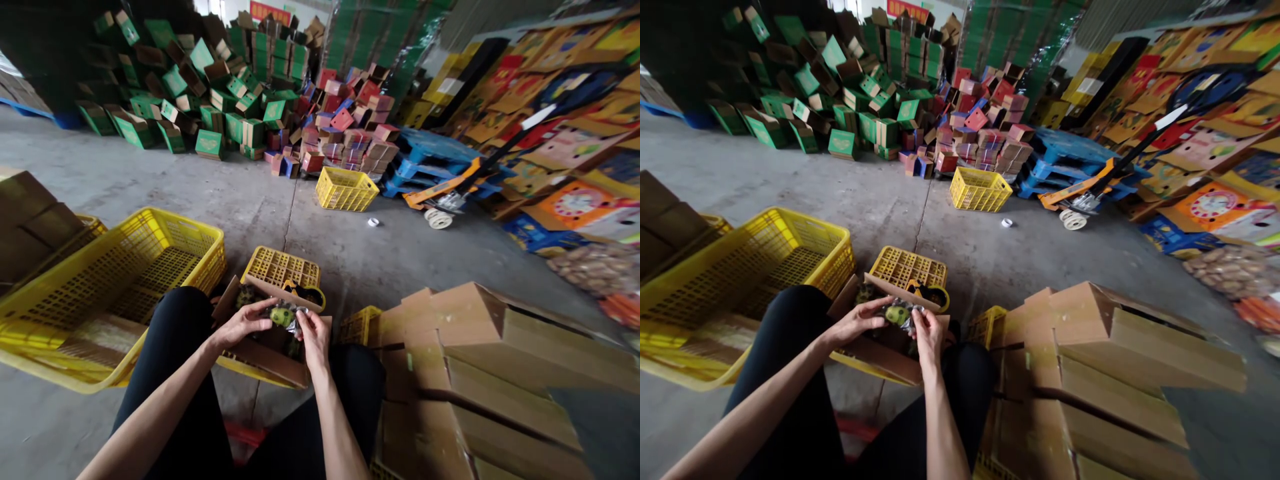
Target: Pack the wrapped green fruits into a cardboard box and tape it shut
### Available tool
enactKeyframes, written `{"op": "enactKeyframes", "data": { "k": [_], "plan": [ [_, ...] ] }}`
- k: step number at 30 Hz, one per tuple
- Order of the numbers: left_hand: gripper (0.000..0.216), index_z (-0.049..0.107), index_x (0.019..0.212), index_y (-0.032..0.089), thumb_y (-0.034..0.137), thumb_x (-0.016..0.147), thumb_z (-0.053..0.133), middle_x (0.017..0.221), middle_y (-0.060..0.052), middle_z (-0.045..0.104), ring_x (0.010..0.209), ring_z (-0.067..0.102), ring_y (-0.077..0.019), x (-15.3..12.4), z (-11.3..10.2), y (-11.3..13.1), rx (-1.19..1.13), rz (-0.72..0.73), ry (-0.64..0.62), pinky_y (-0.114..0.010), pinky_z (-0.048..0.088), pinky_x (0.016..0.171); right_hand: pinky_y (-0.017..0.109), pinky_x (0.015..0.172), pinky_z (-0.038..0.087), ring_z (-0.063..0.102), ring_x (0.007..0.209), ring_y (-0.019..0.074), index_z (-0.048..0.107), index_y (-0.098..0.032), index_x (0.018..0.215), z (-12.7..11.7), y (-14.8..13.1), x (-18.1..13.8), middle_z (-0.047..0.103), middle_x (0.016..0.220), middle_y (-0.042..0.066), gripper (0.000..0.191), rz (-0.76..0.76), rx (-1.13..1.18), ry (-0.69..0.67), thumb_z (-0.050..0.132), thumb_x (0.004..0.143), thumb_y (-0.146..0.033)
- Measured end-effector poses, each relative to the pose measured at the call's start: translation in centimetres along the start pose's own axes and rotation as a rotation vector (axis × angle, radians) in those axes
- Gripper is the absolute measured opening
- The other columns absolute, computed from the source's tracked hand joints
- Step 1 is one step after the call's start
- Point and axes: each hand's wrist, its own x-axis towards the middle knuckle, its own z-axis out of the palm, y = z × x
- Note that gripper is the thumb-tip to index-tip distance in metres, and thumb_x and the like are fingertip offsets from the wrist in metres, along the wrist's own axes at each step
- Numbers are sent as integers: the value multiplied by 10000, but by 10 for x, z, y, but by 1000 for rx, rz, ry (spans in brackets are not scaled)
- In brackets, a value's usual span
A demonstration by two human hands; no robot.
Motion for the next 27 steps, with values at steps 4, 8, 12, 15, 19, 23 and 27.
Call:
{"op": "enactKeyframes", "data": {
  "k": [4,8,12,15,19,23,27],
  "plan": [
    [753,690,1438,190,459,778,933,1303,-112,779,1259,704,-339,0,1,1,64,-24,32,-479,460,1183,275,441,471,603,481,166,780,-182,913,-1,1,0,737,712,47,528,-14,-8,6,781,774,-692],
    [777,721,1396,164,492,732,957,1273,-110,792,1229,720,-355,1,2,0,49,-34,135,-495,473,1178,261,474,478,600,512,161,777,-188,850,1,0,0,705,655,29,469,-62,-10,9,791,801,-655],
    [792,769,1317,134,551,675,974,1233,-133,802,1207,724,-384,3,2,-2,8,-15,229,-531,528,1123,263,503,536,677,602,179,789,-210,1156,0,-4,-1,785,870,59,523,-42,55,33,742,850,-631],
    [760,810,1228,128,598,652,967,1274,-154,782,1234,700,-417,4,1,-3,20,30,333,-518,599,1022,270,571,603,730,731,177,705,-266,1374,-2,-9,-3,776,1200,86,551,-85,73,9,706,885,-519],
    [652,842,1131,158,618,678,940,1538,-154,616,1296,654,-438,5,-1,-3,101,96,373,-428,649,877,312,736,662,747,1040,242,776,-281,1258,-1,-16,-9,700,1403,91,394,-252,-22,-130,696,885,-380],
    [684,818,1180,142,649,728,899,1448,-184,680,1076,759,-364,6,-3,-7,102,43,338,-397,643,815,373,887,659,734,1161,297,827,-253,1081,3,-15,-10,777,1237,110,282,-294,-95,-164,717,900,-440],
    [755,738,1311,125,616,761,899,1236,-180,781,1077,763,-324,6,-2,-10,-25,22,261,-420,604,956,412,857,665,788,969,307,818,-219,1003,1,-6,-4,822,1027,116,361,-179,-80,-110,752,871,-549]
  ]
}}
